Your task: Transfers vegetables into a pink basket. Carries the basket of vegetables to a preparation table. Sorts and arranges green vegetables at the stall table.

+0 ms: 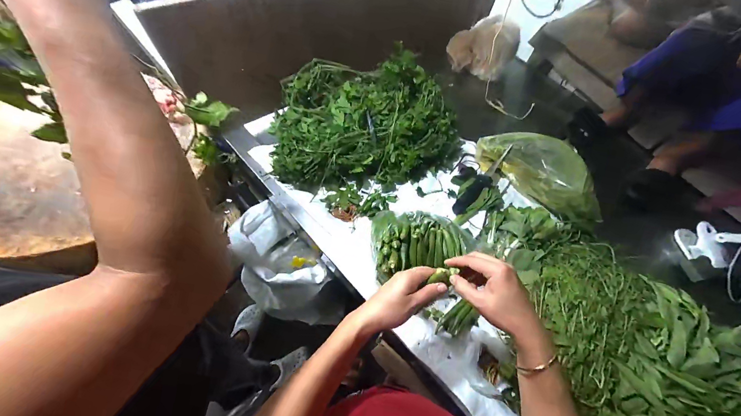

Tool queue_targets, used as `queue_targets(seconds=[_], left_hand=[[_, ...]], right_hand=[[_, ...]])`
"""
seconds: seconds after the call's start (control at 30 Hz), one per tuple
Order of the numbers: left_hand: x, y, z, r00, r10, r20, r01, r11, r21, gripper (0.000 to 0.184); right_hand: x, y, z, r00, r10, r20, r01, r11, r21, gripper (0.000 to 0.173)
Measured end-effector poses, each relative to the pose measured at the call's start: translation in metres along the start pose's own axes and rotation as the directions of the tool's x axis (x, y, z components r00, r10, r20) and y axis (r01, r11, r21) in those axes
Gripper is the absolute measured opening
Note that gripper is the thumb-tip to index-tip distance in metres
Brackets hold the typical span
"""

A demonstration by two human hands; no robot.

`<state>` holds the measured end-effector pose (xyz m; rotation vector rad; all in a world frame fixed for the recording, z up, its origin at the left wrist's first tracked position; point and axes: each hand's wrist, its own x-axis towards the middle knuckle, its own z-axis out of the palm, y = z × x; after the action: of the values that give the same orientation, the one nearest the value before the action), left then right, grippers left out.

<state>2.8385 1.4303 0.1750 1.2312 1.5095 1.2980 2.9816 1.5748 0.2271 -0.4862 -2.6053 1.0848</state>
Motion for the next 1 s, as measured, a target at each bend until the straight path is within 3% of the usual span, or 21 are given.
queue_targets(seconds=[0.3,0.5,0.6,0.7,0.8,0.9,1.0], left_hand=[[-0.017,-0.03,0.012,0.996,-0.073,0.055,0.081,0.983,-0.167,0.031],[-0.049,-0.081,0.032,0.971,-0.235,0.041,0.237,0.935,-0.263,0.033],[-0.066,-0.096,0.034,0.947,-0.32,-0.038,0.287,0.891,-0.351,0.034],[-0.076,-0.1,0.031,0.906,-0.401,-0.139,0.284,0.817,-0.502,0.032],[-0.081,-0.101,0.024,0.872,-0.434,-0.226,0.227,0.768,-0.599,0.032],[-0.081,-0.094,0.016,0.849,-0.451,-0.276,0.168,0.726,-0.667,0.034],[-0.079,-0.083,0.009,0.84,-0.452,-0.299,0.085,0.655,-0.751,0.036]], right_hand=[[-0.011,0.018,0.024,0.989,0.048,0.141,-0.069,0.986,0.149,0.028],[-0.023,0.047,0.065,0.91,0.158,0.383,-0.272,0.925,0.264,0.031],[-0.016,0.062,0.074,0.901,0.24,0.361,-0.353,0.891,0.286,0.029],[0.013,0.066,0.073,0.935,0.3,0.19,-0.33,0.932,0.151,0.028],[0.061,0.064,0.08,0.978,0.186,0.092,-0.17,0.973,-0.156,0.029],[0.106,0.077,0.103,0.995,0.039,0.096,0.002,0.918,-0.395,0.027],[0.13,0.096,0.119,0.988,-0.052,0.144,0.115,0.873,-0.474,0.03]])
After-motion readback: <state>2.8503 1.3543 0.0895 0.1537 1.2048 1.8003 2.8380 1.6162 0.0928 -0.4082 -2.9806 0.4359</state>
